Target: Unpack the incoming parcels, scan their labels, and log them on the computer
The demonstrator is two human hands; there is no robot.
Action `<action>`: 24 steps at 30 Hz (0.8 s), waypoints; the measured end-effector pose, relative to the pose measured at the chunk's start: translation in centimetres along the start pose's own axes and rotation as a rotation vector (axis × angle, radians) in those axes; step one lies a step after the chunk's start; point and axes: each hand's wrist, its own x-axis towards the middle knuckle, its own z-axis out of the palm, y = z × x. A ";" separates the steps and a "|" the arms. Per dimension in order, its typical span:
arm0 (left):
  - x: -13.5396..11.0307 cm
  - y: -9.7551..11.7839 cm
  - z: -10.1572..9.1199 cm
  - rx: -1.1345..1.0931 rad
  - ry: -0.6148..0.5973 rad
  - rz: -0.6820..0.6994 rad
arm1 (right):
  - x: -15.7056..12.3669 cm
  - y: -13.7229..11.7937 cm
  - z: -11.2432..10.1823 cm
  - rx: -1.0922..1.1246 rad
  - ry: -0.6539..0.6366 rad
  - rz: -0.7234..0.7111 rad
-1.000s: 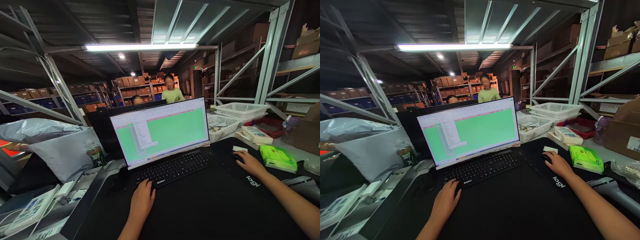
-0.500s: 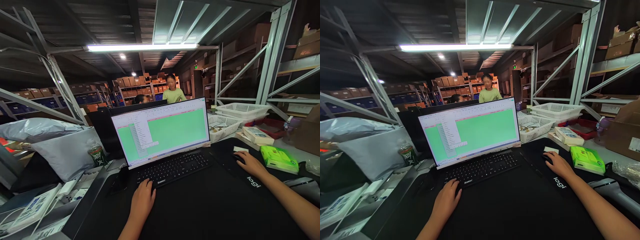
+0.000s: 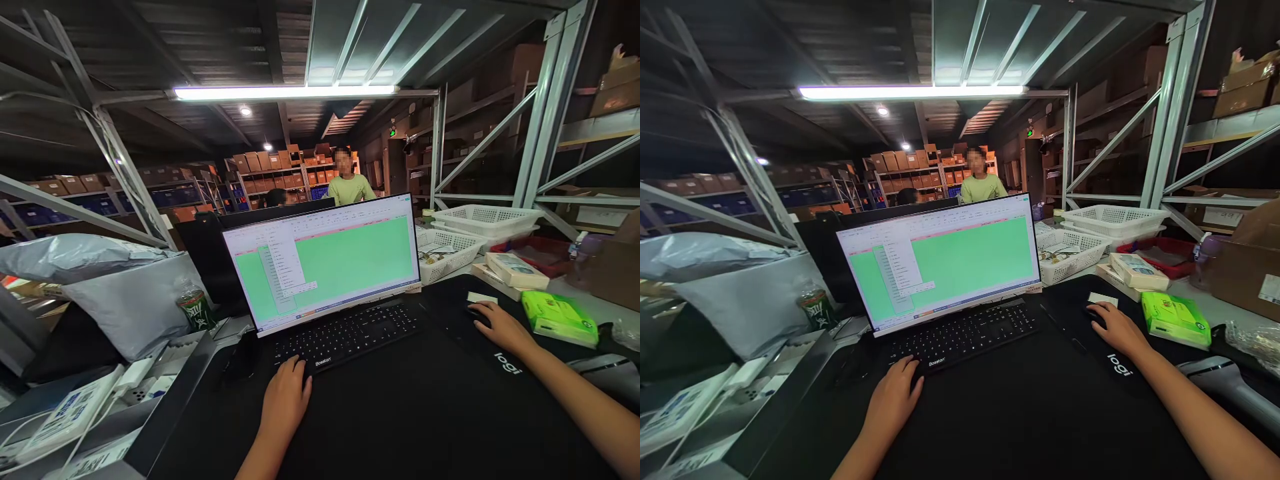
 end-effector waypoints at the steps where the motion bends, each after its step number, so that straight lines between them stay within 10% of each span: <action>1: 0.0 0.0 0.0 0.000 0.000 -0.001 | 0.0 0.1 0.1 0.000 0.002 -0.002; 24: 0.0 0.4 -0.7 -0.004 -0.042 -0.023 | 0.1 0.7 0.6 -0.047 0.060 0.035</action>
